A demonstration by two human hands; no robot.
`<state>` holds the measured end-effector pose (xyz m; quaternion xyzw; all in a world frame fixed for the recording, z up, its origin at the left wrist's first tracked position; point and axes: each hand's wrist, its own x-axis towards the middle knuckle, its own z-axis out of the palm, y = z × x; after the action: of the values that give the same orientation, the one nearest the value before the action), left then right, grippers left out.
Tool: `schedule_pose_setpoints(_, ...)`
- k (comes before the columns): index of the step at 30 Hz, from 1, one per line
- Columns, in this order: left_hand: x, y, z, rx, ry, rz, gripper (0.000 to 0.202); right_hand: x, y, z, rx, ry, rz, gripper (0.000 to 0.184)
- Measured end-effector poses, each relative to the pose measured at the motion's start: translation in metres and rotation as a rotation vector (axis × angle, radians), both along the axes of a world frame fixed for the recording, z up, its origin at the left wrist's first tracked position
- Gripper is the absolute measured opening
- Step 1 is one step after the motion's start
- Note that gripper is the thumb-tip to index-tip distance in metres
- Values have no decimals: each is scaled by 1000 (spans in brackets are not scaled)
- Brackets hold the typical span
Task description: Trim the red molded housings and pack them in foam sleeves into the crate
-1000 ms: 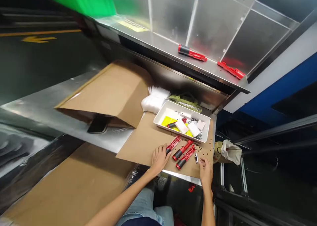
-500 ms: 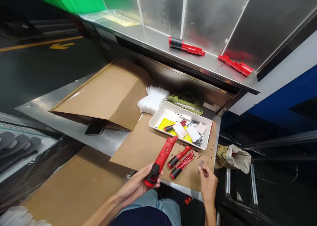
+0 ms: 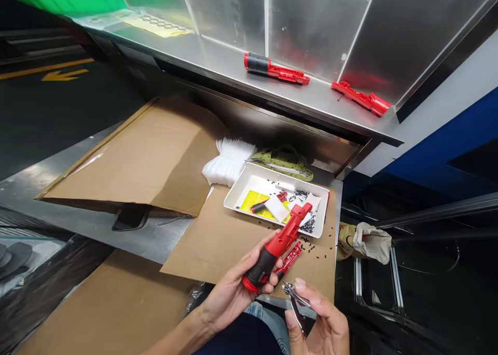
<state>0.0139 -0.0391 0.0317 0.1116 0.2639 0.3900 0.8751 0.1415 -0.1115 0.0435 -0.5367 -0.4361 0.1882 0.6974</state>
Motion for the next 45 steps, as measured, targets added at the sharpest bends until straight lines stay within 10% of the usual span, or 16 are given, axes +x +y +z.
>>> schedule_pose_setpoints(14,-10,5,30,-7,99,24,74,-12,17,0,157,-235,163,30)
schedule_pose_setpoints(45,-7,21,27,-122,-34,-98,44,-24,25,4,140,-318,57,27)
